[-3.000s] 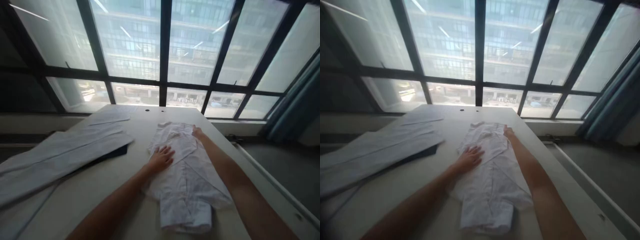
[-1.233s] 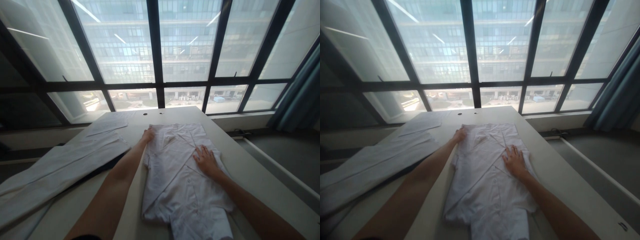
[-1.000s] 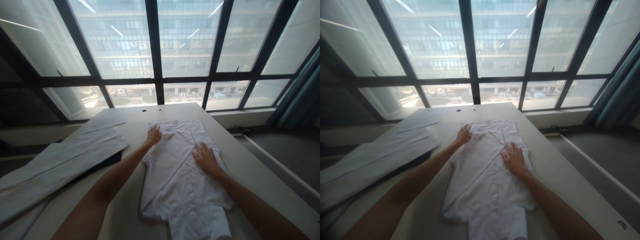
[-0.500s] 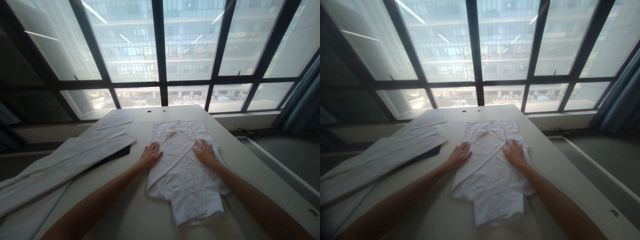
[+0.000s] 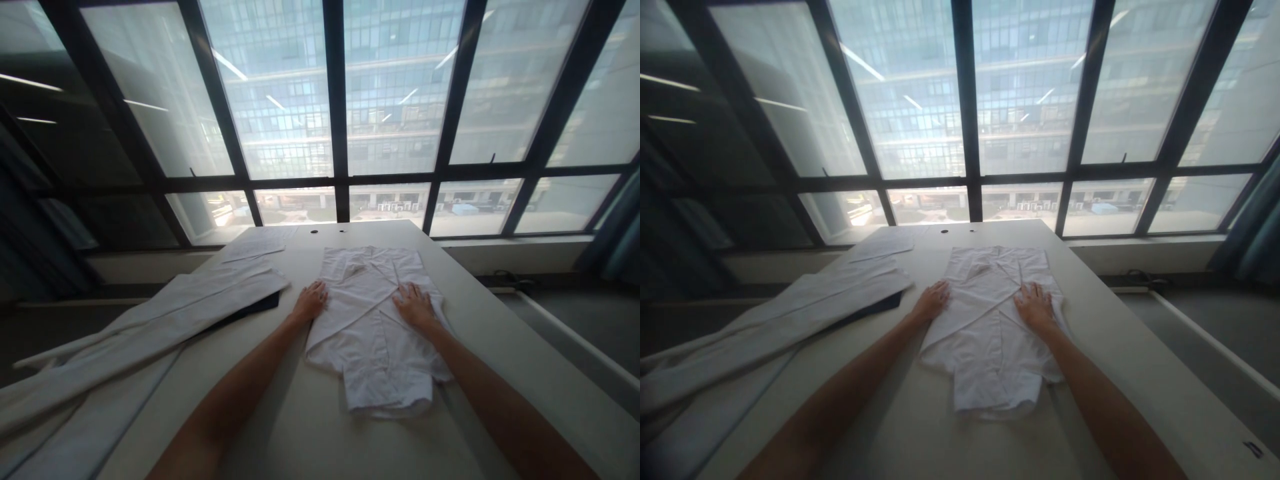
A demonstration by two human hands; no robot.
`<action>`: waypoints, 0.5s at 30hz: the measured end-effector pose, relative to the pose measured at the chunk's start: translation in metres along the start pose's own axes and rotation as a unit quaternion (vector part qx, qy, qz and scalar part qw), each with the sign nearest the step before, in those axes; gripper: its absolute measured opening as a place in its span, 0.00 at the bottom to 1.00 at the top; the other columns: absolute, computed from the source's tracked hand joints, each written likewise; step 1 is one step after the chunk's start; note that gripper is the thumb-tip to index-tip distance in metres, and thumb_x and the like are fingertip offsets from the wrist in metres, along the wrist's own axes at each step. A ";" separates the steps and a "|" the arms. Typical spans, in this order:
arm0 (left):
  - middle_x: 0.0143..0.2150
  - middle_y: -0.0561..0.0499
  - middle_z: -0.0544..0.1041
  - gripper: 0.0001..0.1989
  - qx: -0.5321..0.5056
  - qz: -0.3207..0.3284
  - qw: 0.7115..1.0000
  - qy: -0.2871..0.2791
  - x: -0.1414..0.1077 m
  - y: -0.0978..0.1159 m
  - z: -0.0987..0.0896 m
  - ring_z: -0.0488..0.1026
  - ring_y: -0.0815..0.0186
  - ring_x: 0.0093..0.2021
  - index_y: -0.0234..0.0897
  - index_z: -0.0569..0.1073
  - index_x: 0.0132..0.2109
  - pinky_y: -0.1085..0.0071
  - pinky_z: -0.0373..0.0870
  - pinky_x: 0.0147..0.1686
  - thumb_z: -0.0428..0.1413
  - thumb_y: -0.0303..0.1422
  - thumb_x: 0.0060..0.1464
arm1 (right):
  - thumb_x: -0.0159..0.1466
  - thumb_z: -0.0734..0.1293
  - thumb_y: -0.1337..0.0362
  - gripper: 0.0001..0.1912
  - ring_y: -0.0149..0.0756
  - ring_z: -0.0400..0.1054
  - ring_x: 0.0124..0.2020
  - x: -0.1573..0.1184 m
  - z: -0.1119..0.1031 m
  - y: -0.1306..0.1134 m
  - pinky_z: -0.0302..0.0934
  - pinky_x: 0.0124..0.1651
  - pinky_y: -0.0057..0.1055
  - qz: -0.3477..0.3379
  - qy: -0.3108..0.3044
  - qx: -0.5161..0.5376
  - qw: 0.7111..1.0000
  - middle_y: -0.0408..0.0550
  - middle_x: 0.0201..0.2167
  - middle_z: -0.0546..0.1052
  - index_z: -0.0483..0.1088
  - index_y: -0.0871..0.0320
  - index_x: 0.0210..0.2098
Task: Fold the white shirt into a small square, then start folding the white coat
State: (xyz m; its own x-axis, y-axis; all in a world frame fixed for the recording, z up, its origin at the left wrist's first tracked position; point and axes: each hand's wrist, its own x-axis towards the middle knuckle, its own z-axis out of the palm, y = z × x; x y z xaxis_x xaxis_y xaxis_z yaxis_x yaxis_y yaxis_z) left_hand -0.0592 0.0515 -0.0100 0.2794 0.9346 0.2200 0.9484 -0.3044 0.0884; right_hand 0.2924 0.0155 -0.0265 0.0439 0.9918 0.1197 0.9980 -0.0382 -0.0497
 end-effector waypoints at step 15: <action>0.75 0.45 0.54 0.32 0.091 -0.135 0.985 -0.062 -0.070 -0.157 -0.064 0.48 0.43 0.73 0.49 0.62 0.70 0.38 0.50 0.66 0.53 0.49 0.61 | 0.73 0.53 0.52 0.31 0.52 0.47 0.71 0.001 0.012 0.004 0.44 0.67 0.56 -0.012 0.033 -0.013 0.999 0.64 0.71 0.56 0.57 0.60 0.70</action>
State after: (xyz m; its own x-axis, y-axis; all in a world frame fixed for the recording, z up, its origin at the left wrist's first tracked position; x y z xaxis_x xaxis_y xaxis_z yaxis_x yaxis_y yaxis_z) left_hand -0.2374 0.0225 0.0234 0.0189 0.9956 0.0915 0.9986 -0.0143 -0.0505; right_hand 0.2961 0.0173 -0.0381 0.0228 0.9825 0.1849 0.9996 -0.0194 -0.0200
